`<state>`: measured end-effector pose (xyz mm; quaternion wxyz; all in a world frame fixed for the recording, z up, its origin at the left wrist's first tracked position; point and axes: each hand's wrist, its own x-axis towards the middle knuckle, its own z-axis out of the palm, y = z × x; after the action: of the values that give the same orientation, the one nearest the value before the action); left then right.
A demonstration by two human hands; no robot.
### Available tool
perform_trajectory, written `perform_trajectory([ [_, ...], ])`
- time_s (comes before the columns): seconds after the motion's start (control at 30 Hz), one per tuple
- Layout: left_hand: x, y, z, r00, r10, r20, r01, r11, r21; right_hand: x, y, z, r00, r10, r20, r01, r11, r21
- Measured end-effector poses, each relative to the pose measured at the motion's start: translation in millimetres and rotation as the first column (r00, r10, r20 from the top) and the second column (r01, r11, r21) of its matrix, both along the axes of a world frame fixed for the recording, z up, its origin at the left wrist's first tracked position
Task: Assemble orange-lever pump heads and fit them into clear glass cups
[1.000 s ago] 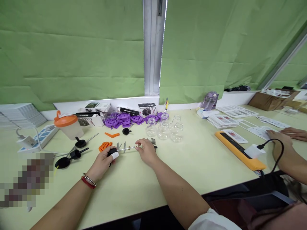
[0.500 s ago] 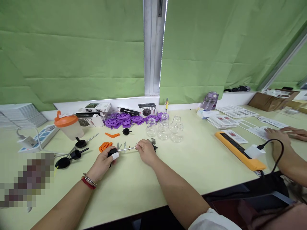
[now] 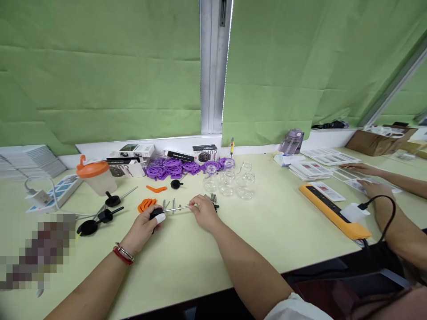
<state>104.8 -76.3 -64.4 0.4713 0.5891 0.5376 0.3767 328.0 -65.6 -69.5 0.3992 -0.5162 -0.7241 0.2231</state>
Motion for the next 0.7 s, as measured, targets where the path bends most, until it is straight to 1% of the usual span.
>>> perform_trajectory([
  [0.2, 0.8, -0.1, 0.6, 1.000, 0.005, 0.014, -0.005, 1.000, -0.014, 0.5, 2.8, -2.0, 0.998, 0.024, 0.054, -0.026, 0.999, 0.026],
  [0.43, -0.1, 1.7, -1.4, 1.000, -0.005, -0.011, 0.005, 1.000, -0.007, 2.5, -1.2, -1.0, 1.000, -0.011, -0.017, 0.011, 1.000, 0.005],
  [0.7, -0.5, 1.5, -2.1, 1.000, 0.011, 0.009, -0.011, 1.000, -0.019, -0.3, 0.1, -1.7, 1.000, -0.006, 0.000, 0.006, 1.000, 0.020],
])
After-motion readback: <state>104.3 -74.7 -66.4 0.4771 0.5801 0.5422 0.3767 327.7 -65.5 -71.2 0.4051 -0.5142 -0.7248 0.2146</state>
